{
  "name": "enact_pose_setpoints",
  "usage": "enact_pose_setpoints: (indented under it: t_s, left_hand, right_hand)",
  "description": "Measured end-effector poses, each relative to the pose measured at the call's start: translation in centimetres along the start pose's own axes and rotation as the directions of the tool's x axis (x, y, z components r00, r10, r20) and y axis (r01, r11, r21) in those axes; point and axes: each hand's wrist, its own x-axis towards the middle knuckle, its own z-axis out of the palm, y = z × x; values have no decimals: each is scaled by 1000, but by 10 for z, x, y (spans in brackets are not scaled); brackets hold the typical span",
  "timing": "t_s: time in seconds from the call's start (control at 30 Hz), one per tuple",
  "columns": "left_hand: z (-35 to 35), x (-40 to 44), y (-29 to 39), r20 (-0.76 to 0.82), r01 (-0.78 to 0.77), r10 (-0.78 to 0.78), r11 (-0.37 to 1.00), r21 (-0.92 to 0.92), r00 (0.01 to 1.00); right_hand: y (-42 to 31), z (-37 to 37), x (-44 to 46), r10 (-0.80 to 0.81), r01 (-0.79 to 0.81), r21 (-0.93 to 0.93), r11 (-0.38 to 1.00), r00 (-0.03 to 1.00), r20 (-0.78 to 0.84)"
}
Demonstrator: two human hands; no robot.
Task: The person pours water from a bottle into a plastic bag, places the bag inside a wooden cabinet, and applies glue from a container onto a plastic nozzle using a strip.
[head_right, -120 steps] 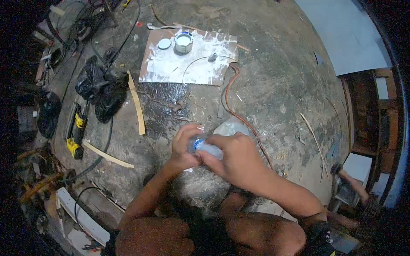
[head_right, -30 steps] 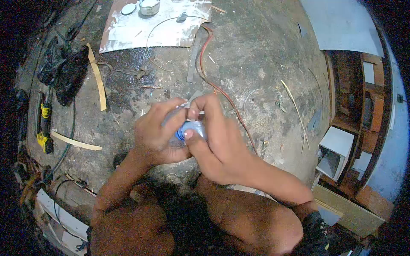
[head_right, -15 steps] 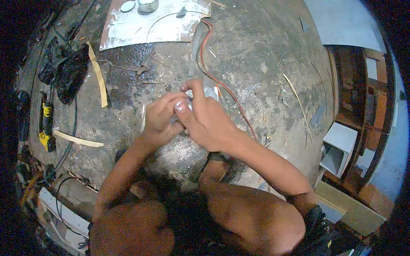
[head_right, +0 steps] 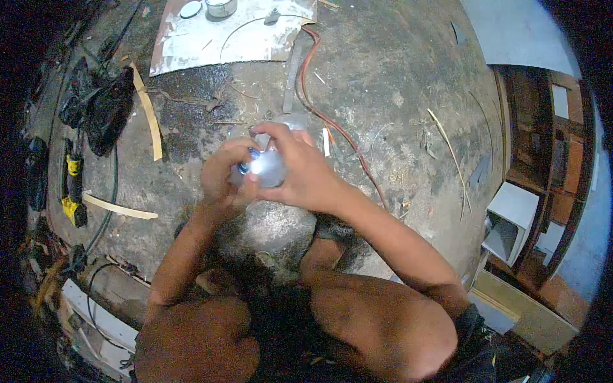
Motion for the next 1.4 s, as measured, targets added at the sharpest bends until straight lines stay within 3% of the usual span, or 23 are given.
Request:
enact_pose_setpoints:
  t_s: [0.2,0.3,0.4,0.5,0.57,0.7,0.8,0.9,1.03,1.07,1.17,1.4]
  left_hand:
    - [-9,-8,-3,-104,-19,19,1000,2,994]
    - [-17,-9,-1,-76,8,-5,999,37,997]
    - [-15,-11,-4,-102,-35,42,997,70,994]
    - [-18,-10,-4,-133,20,-24,999,-34,991]
    - [-19,-10,-3,-131,-1,-2,1000,-22,991]
    - [-24,-16,-4,-106,-24,25,1000,13,994]
    - [-23,-19,-4,-144,-86,79,995,-45,986]
    - [-19,-15,-8,-203,-188,184,982,-2,962]
    - [-21,-6,-6,-158,-263,263,965,21,952]
    - [-23,-4,-5,-136,-284,285,958,28,949]
    - [-23,-1,-5,-120,-302,305,952,42,945]
    - [-17,3,-5,-175,-345,340,939,5,924]
  right_hand:
    - [18,9,17,-76,107,-148,983,977,199]
    - [40,16,22,-215,224,-61,973,969,120]
    - [46,19,27,-286,305,-104,946,943,169]
    - [44,2,42,-212,163,144,976,864,458]
    - [40,-3,40,-125,-1,209,978,798,590]
    - [27,-13,39,-56,-353,304,885,568,821]
    - [16,-20,38,-37,-501,287,816,451,892]
    - [-2,-33,35,117,-710,235,664,410,905]
    - [17,-45,38,151,-908,-19,418,49,987]
    - [19,-46,36,63,-925,13,380,40,997]
    - [0,-63,32,322,-961,0,275,93,942]
    - [-15,-73,18,245,-987,99,130,128,961]
